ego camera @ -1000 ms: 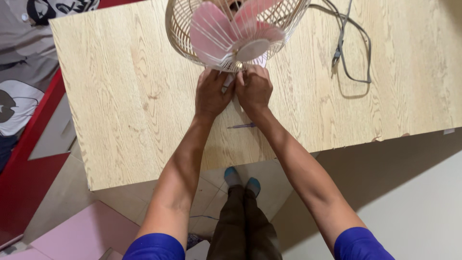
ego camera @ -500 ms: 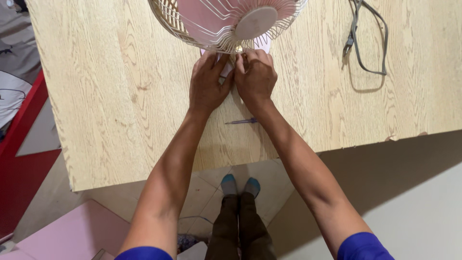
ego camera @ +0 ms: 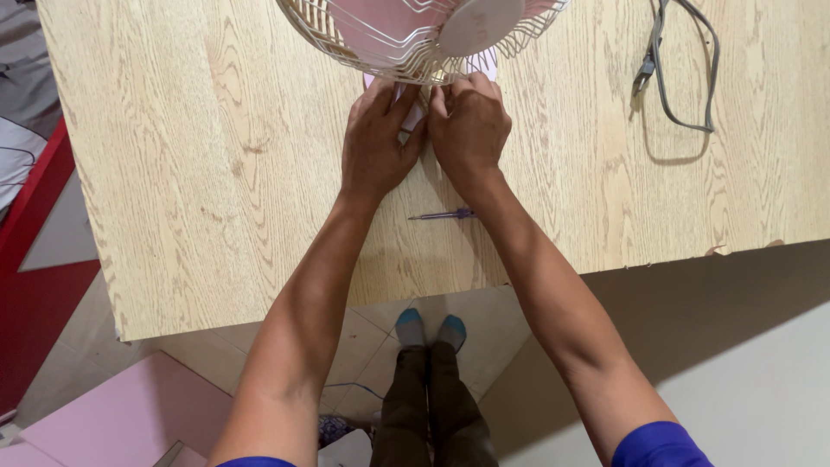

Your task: The person reassembles a small electric fan on a wooden table. They attach the rear cage, mount the pink fan blade onto the motor shaft, and then secure the front cage over the blade. The fan is left assembled on the table.

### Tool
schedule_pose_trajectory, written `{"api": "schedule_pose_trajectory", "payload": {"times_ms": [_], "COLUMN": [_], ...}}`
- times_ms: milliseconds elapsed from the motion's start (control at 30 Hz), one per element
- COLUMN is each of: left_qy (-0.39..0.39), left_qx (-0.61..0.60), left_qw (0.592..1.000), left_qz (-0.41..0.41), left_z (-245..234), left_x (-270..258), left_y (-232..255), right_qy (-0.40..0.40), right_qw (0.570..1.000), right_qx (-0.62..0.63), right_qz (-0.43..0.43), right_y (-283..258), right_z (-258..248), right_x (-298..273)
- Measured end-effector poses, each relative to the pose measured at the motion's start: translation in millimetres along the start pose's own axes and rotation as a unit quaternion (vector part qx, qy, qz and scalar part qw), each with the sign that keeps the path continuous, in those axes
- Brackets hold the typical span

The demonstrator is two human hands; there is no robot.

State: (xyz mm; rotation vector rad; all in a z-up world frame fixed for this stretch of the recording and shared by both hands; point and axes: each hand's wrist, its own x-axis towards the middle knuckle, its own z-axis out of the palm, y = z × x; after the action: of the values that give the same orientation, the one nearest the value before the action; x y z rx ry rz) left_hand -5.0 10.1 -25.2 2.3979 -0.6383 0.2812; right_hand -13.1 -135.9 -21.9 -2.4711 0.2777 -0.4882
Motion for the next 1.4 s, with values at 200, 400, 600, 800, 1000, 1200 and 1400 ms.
{"api": "schedule_pose_trajectory", "payload": {"times_ms": [200, 400, 600, 800, 1000, 1200, 1400], "left_qy": [0.001, 0.007, -0.01, -0.004, -0.008, -0.01, 0.007], "left_qx": [-0.011, -0.006, -0.002, 0.012, -0.005, 0.003, -0.005], "left_qw": [1.0, 1.0, 1.0, 1.0, 1.0, 1.0, 1.0], "left_qz": [0.006, 0.013, -0.003, 0.005, 0.001, 0.005, 0.023], "left_z": [-1, -2, -1, -1, -2, -3, -4], "left_x": [1, 2, 1, 2, 2, 2, 2], "left_y": [0, 1, 2, 1, 1, 2, 2], "right_qy": [-0.017, -0.033, -0.045, -0.1, -0.119, -0.16, -0.114], "right_qw": [1.0, 0.999, 0.998, 0.984, 0.963, 0.946, 0.934], "right_qx": [-0.009, -0.006, 0.015, -0.005, -0.062, -0.02, -0.008], "right_qz": [-0.016, -0.02, -0.047, -0.144, -0.234, -0.283, -0.337], "right_y": [7, 8, 13, 35, 49, 54, 50], "right_z": [-1, -4, -9, -7, -7, -14, -24], "right_x": [3, 5, 4, 18, 23, 32, 36]}}
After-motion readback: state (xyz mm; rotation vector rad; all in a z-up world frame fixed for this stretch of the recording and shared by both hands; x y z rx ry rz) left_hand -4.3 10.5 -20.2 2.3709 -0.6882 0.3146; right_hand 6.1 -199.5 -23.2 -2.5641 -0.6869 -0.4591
